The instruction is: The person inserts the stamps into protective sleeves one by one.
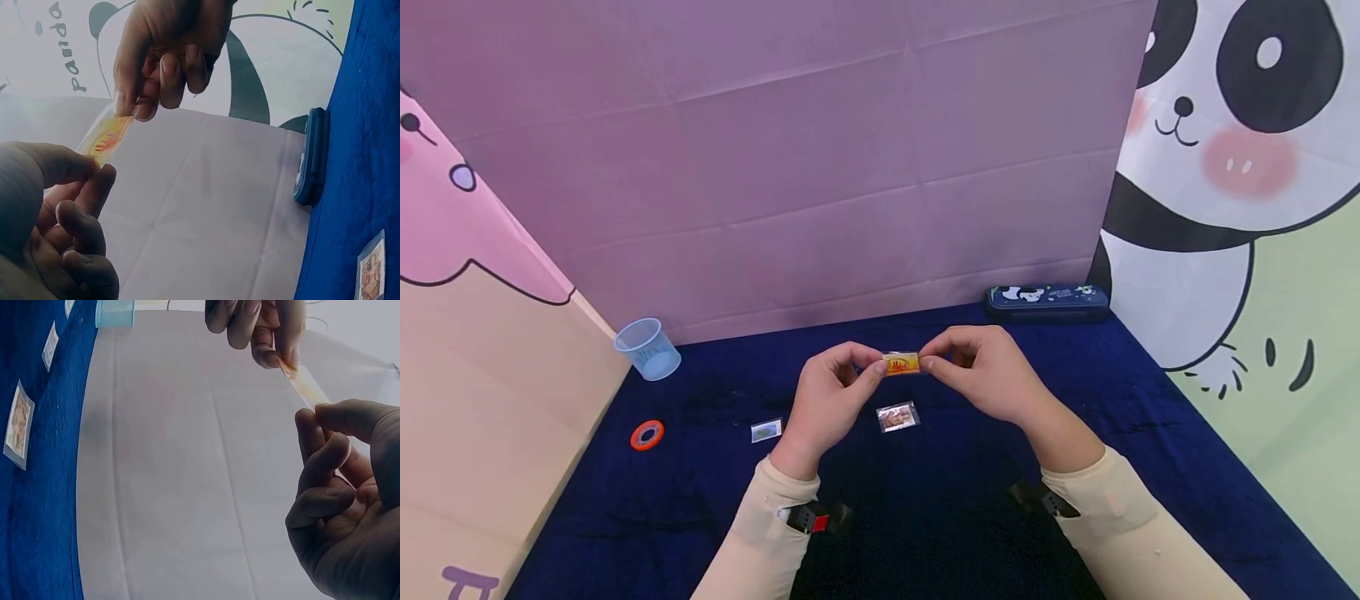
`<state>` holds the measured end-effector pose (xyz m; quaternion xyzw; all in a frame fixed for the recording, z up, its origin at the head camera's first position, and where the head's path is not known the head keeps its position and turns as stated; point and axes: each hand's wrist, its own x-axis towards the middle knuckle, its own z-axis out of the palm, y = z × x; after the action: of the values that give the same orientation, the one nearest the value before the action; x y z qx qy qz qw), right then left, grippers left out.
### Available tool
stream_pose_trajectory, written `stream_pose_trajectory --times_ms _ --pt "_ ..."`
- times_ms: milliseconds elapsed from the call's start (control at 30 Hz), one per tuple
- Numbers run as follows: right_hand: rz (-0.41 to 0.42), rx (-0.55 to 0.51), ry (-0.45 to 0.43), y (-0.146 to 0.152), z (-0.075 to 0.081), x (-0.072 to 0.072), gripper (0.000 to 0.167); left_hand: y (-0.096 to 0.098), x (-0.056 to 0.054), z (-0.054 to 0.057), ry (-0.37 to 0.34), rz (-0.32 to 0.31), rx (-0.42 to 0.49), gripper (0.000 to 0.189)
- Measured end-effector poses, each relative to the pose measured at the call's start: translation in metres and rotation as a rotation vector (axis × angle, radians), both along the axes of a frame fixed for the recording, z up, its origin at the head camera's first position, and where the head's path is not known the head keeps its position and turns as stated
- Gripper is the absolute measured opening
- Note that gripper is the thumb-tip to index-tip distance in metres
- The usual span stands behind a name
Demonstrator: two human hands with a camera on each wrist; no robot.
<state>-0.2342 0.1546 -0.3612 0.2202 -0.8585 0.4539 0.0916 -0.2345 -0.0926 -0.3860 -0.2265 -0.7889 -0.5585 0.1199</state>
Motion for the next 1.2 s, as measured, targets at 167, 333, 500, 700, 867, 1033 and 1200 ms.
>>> stream_pose_trajectory --times_ms 167,333,500,700,867,1033,1200 --pt "-0.005 0.0 0.017 0.004 0.001 -0.001 0.01 0.003 -0.003 -0.002 -0.015 0.004 0.02 0.007" --pt "-0.022 0.001 0.019 0.008 0.0 -0.003 0.011 0.005 -0.006 -0.004 -0.029 0.01 0.032 0.006" --pt "-0.047 -0.009 0.019 0.013 0.0 -0.006 0.012 0.008 -0.012 -0.01 -0.036 0.012 0.024 0.007" --pt "-0.08 -0.012 0.021 0.018 -0.001 -0.012 0.01 0.013 -0.02 -0.018 -0.048 0.008 0.024 0.009" --pt "-0.093 -0.015 -0.006 0.021 -0.004 -0.017 0.014 0.019 -0.024 -0.023 -0.066 -0.002 0.029 0.007" --pt "-0.123 0.015 -0.021 0.027 -0.007 -0.022 0.014 0.027 -0.026 -0.028 -0.101 0.0 -0.006 0.009" --pt "-0.173 0.035 -0.034 0.034 -0.01 -0.028 0.014 0.034 -0.027 -0.035 -0.149 -0.007 -0.032 0.01"
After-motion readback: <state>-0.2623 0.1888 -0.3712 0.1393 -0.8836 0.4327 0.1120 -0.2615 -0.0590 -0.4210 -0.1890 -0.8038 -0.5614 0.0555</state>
